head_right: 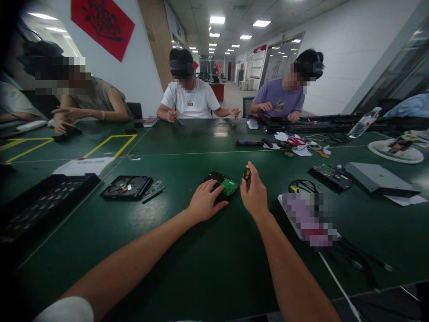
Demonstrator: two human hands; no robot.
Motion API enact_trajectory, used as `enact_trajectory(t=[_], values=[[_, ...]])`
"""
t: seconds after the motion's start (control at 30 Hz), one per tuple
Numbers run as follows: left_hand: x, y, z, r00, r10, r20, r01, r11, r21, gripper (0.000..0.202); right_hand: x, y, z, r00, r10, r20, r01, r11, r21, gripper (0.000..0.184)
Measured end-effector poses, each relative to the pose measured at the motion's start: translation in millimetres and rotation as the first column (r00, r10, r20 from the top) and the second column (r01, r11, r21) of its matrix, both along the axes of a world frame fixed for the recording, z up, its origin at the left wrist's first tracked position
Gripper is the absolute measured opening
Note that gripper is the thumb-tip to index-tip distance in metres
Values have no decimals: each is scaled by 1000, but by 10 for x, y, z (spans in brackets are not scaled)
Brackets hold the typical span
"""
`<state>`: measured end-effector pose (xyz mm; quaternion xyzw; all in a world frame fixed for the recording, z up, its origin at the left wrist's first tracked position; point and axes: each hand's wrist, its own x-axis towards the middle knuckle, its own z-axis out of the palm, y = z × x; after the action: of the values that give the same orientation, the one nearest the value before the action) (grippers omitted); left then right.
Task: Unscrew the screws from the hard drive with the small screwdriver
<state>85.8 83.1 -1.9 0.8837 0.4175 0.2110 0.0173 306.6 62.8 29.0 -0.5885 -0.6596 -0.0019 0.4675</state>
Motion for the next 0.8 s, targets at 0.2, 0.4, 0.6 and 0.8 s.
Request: enact_trajectory(t=[0.2, 0.4, 0.6, 0.8], values=[[-29, 29, -43, 1000, -4, 13, 4, 1000, 4, 56, -31, -3, -30, 997, -59, -54, 63, 995, 74, 68], [-45, 3, -54, 1000, 7, 5, -7, 1000, 13, 56, -7, 6, -25, 997, -54, -47, 58, 995, 76, 68], [-7, -30, -62, 999, 48, 23, -48, 999, 10, 53, -18, 11, -34, 999, -20, -32, 21, 999, 34, 65], [-12, -22, -70, 994, 95, 51, -95, 995, -2, 53, -43, 7, -38, 1000, 18, -7, -18, 1000, 5, 69]])
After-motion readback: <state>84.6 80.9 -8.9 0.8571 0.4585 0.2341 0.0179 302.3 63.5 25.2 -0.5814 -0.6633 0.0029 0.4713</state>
